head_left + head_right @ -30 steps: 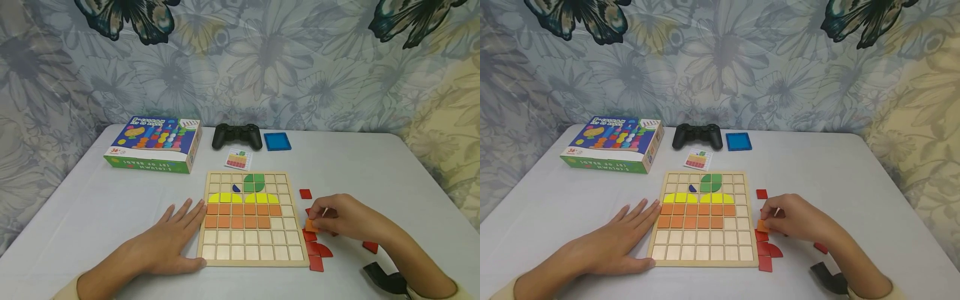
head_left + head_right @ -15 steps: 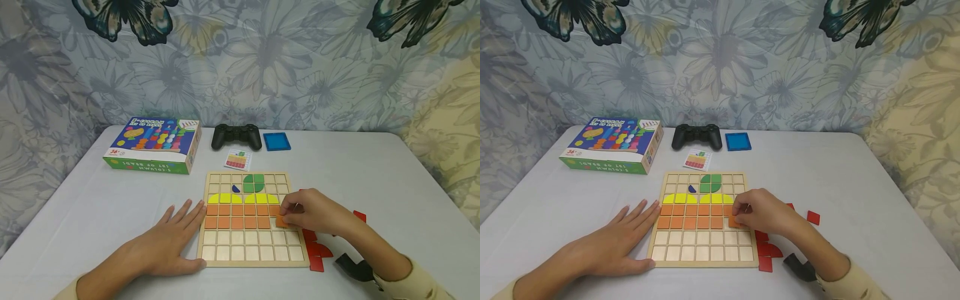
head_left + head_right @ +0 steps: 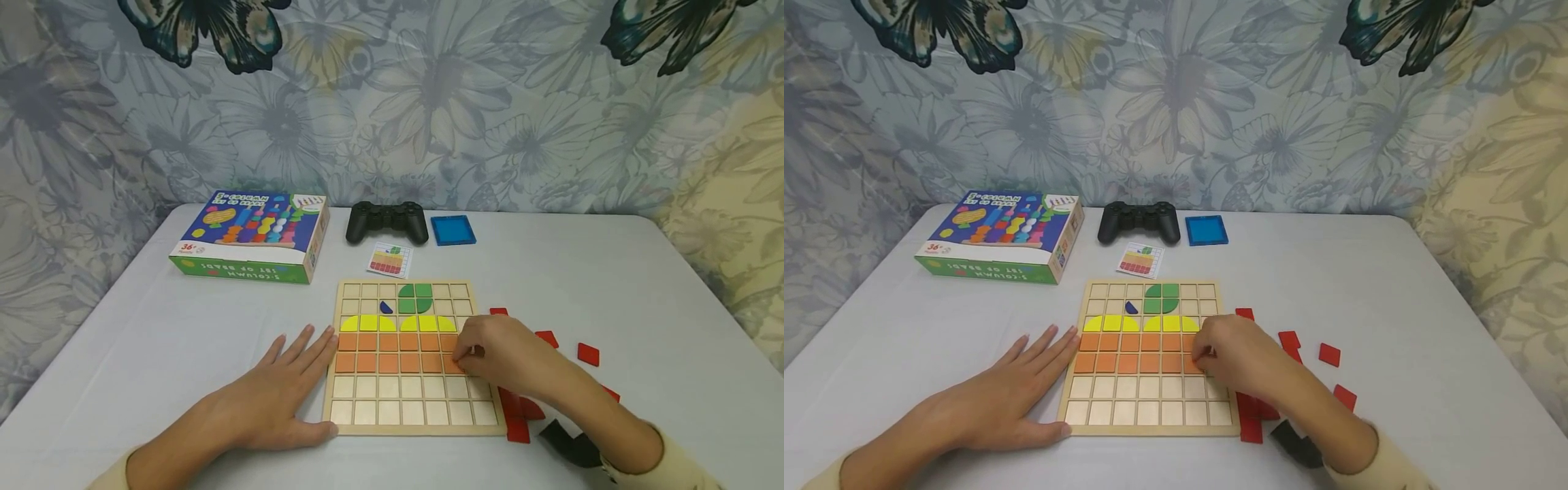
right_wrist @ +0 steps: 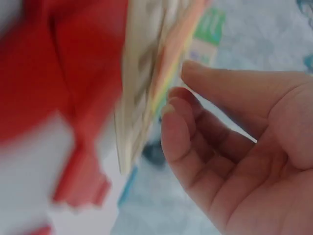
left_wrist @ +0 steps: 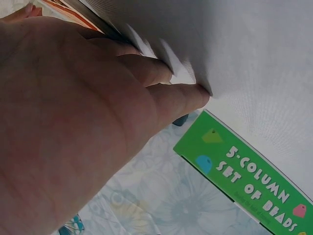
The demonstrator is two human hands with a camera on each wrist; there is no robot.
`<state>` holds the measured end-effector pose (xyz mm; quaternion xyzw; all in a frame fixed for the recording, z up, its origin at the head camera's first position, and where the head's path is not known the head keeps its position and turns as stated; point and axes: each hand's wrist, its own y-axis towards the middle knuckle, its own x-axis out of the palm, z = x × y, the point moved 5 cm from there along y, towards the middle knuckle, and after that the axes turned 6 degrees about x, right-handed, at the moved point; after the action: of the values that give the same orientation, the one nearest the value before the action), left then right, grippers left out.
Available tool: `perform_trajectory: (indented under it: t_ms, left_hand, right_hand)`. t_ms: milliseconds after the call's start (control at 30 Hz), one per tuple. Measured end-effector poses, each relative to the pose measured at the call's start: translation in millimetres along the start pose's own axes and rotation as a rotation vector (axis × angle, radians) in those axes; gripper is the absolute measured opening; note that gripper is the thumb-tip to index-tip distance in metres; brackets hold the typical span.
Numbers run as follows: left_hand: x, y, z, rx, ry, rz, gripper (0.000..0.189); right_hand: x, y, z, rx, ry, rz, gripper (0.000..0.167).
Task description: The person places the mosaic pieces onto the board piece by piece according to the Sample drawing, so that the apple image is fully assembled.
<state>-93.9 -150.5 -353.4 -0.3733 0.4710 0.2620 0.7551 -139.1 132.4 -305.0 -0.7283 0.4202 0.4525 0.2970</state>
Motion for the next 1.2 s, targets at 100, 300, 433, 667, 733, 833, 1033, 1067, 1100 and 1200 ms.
perform_trajectory:
  t_ms: [100, 300, 433, 667, 733, 833, 1033, 1067, 1100, 1200]
  left_hand:
    - [0.2, -0.2, 0.2, 0.002, 0.000, 0.001, 0.110]
    - [-0.5, -0.4, 0.5, 0.012, 0.001, 0.004, 0.110]
    - [-0.5, -0.6, 0.2, 0.009, 0.001, 0.001, 0.110]
    - [0.1, -1.1, 0.2, 0.016, -0.002, 0.008, 0.110]
    - [0.2, -1.0, 0.4, 0.022, -0.005, 0.011, 0.110]
    - [0.2, -0.9, 0.7, 0.027, -0.007, 0.014, 0.110]
    - [0.2, -0.7, 0.9, 0.017, -0.005, 0.009, 0.110]
    - [0.2, -0.8, 0.9, 0.014, -0.005, 0.008, 0.110]
    - [0.2, -0.8, 0.8, 0.011, -0.005, 0.007, 0.110]
    - [0.2, -0.8, 0.9, 0.006, -0.004, 0.007, 0.110]
  right_hand:
    - [-18, 0.4, 14, 0.048, -0.019, 0.042, 0.015]
    - [-39, 4.3, 56, 0.211, -0.042, 0.067, 0.021]
    - [-26, 10.5, 74, 0.296, -0.021, -0.029, 0.033]
    - [-13, 17.7, 72, 0.282, -0.089, -0.013, 0.027]
    - [-13, 17.9, 72, 0.301, -0.070, -0.017, 0.024]
    - [-12, 17.2, 74, 0.329, -0.027, -0.040, 0.022]
    - [-15, 14.3, 76, 0.329, 0.027, -0.041, 0.018]
    - [-16, 14.0, 75, 0.319, 0.027, -0.033, 0.017]
    - [-17, 13.9, 75, 0.310, 0.027, -0.025, 0.016]
    - [-18, 13.8, 73, 0.289, 0.023, -0.005, 0.014]
